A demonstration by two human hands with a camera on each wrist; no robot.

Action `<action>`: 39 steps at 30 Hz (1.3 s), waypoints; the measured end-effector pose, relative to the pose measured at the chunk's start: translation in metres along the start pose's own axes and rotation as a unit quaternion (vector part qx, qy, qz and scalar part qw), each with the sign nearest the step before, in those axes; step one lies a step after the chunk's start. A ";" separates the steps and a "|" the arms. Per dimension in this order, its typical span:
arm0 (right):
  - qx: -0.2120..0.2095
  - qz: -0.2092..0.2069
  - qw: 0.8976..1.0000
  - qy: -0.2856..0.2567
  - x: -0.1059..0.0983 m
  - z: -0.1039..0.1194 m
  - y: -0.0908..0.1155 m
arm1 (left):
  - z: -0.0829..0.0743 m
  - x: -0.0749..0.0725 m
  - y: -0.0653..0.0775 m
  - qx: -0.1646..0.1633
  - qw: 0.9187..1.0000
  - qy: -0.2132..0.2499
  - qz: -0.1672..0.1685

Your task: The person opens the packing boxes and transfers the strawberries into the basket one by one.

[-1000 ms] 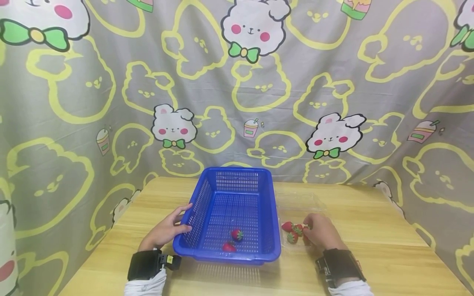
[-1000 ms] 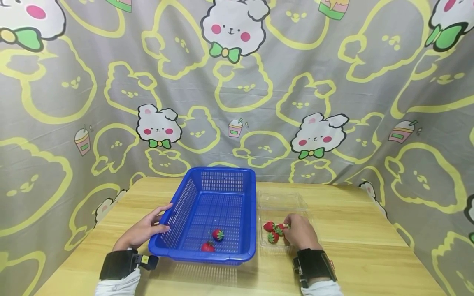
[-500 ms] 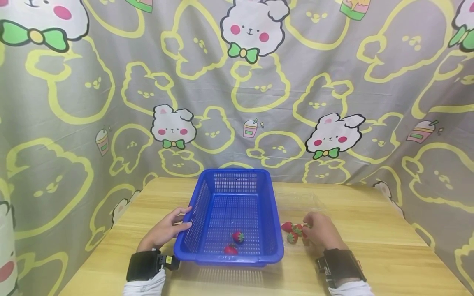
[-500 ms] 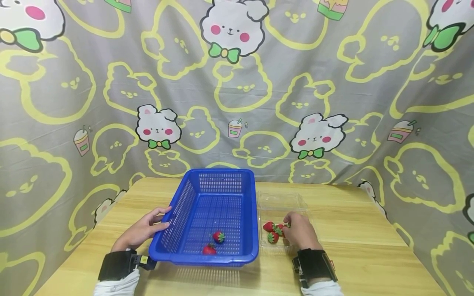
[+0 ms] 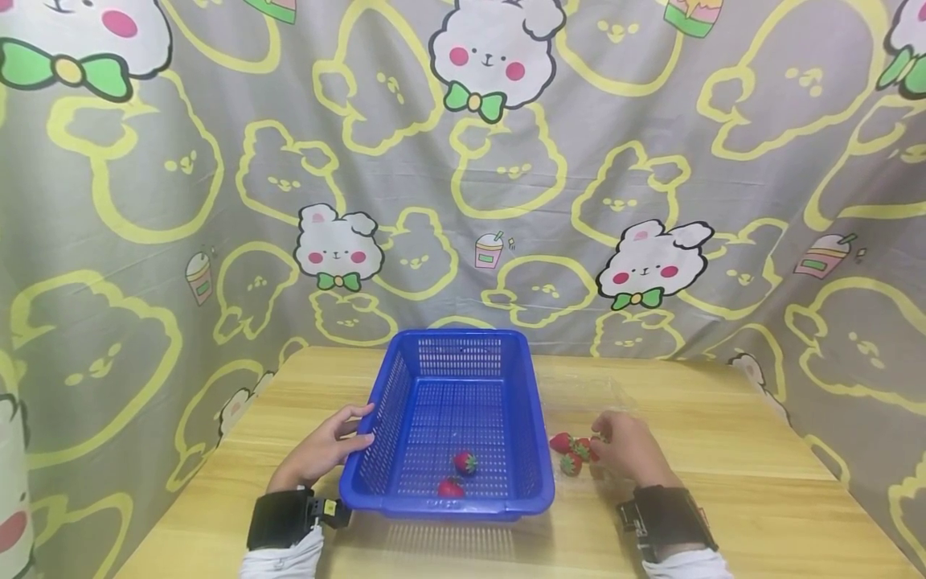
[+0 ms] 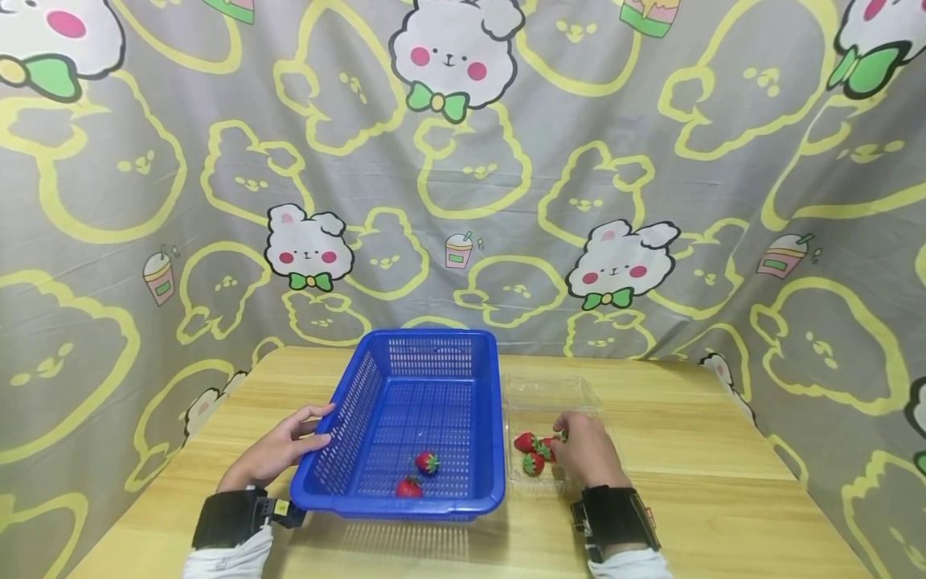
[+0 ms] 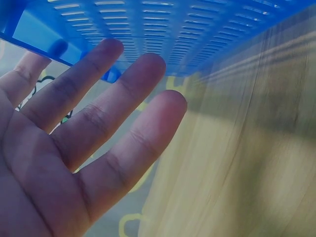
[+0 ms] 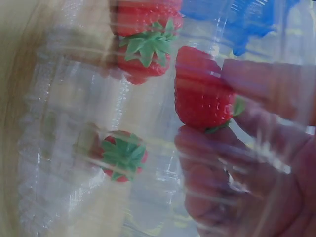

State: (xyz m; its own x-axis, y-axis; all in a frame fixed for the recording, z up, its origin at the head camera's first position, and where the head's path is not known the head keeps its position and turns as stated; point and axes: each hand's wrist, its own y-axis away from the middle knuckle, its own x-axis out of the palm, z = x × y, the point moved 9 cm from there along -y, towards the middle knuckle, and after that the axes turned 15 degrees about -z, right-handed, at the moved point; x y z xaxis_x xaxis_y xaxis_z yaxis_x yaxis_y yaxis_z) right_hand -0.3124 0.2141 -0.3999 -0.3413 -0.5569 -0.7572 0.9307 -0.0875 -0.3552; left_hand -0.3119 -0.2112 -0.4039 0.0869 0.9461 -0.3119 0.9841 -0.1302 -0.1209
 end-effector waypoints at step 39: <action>-0.028 -0.031 0.999 -0.023 -0.019 0.022 0.000 | 0.001 0.000 0.000 -0.007 1.000 0.010 -0.005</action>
State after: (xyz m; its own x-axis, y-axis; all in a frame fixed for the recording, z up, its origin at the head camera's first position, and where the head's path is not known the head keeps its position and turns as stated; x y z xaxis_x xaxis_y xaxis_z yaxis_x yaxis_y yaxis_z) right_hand -0.3027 0.2062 -0.3738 -0.3901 -0.5899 -0.7070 0.8988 -0.0772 -0.4314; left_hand -0.3124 -0.2119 -0.4047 0.0796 0.9530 -0.2923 0.9870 -0.1164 -0.1107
